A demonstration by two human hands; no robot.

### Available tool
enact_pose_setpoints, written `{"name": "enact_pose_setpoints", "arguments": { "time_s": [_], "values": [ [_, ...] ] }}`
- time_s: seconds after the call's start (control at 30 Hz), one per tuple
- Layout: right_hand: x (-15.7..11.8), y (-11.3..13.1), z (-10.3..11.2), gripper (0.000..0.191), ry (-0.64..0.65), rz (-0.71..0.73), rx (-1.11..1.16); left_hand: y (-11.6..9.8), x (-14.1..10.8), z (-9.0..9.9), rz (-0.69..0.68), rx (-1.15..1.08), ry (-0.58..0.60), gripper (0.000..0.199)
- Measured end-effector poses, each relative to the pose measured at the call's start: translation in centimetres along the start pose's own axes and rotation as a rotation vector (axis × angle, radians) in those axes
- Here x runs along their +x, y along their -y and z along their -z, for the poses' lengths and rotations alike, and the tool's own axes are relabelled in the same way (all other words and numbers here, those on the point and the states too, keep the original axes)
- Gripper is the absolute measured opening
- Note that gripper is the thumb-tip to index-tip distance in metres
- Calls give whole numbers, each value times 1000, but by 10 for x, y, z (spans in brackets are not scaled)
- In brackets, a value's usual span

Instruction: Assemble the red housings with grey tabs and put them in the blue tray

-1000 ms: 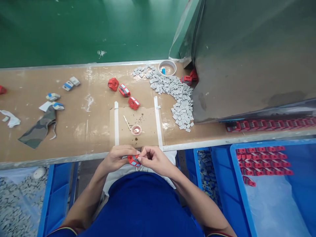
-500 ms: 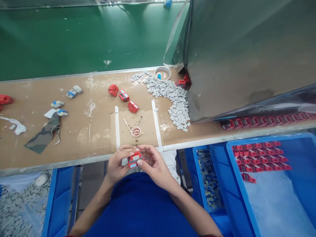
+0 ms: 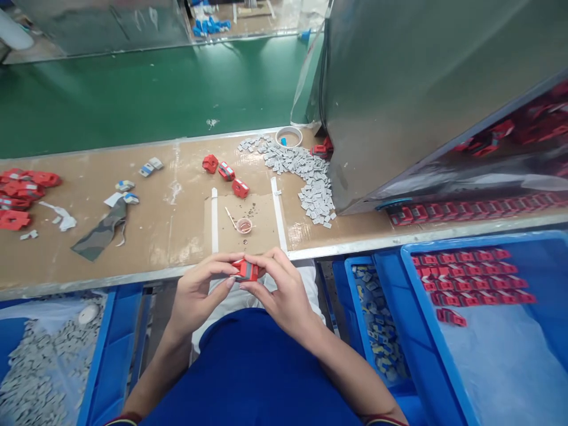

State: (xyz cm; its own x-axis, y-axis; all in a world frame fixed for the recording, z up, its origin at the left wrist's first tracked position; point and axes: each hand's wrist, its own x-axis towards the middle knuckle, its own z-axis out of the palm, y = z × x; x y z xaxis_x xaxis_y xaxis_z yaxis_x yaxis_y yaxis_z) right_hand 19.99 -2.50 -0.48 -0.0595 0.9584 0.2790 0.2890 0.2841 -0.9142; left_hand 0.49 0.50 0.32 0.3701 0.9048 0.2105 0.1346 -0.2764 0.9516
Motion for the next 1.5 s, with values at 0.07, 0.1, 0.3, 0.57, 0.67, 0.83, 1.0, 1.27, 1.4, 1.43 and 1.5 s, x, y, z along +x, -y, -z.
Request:
{"name": "enact_pose_setpoints", "arguments": {
  "time_s": [0.07, 0.1, 0.3, 0.57, 0.67, 0.83, 1.0, 1.27, 1.4, 1.43, 1.5],
  "values": [
    [-2, 3, 1, 32, 16, 27, -18, -3, -4, -2, -22, 15, -2, 12],
    [-4, 4, 1, 32, 24, 36, -22, -4, -7, -3, -22, 19, -9, 11],
    [-19, 12, 0, 27, 46, 80, -18, -12, -28, -8, -16, 33, -96, 7],
    [-36, 28, -7, 22, 116, 168, -121, -15, -57, -13, 40, 2, -185, 3],
    [-39, 27, -10, 24, 127, 173, -161, -13, -64, -14, 74, -7, -209, 2],
    [-38, 16, -15, 20, 107, 85, 56, -16, -64, -15, 60, 22, -215, 3],
    [-45, 2, -29, 33, -10, -213, 545, -8, -60, -24, 6, 67, -197, 34],
    [-50, 0, -7, 6, -87, 8, 122, 4, -42, -22, -141, 220, -1, 38],
    [-41, 4, 4, 9, 45, 62, 40, 3, -30, -14, -207, 242, 66, 38],
    [-39, 4, 3, 12, 62, 54, 38, 3, -29, -12, -206, 247, 78, 37],
    [-37, 4, -2, 16, 62, 33, 45, 4, -28, -11, -199, 260, 87, 35]
  ]
}}
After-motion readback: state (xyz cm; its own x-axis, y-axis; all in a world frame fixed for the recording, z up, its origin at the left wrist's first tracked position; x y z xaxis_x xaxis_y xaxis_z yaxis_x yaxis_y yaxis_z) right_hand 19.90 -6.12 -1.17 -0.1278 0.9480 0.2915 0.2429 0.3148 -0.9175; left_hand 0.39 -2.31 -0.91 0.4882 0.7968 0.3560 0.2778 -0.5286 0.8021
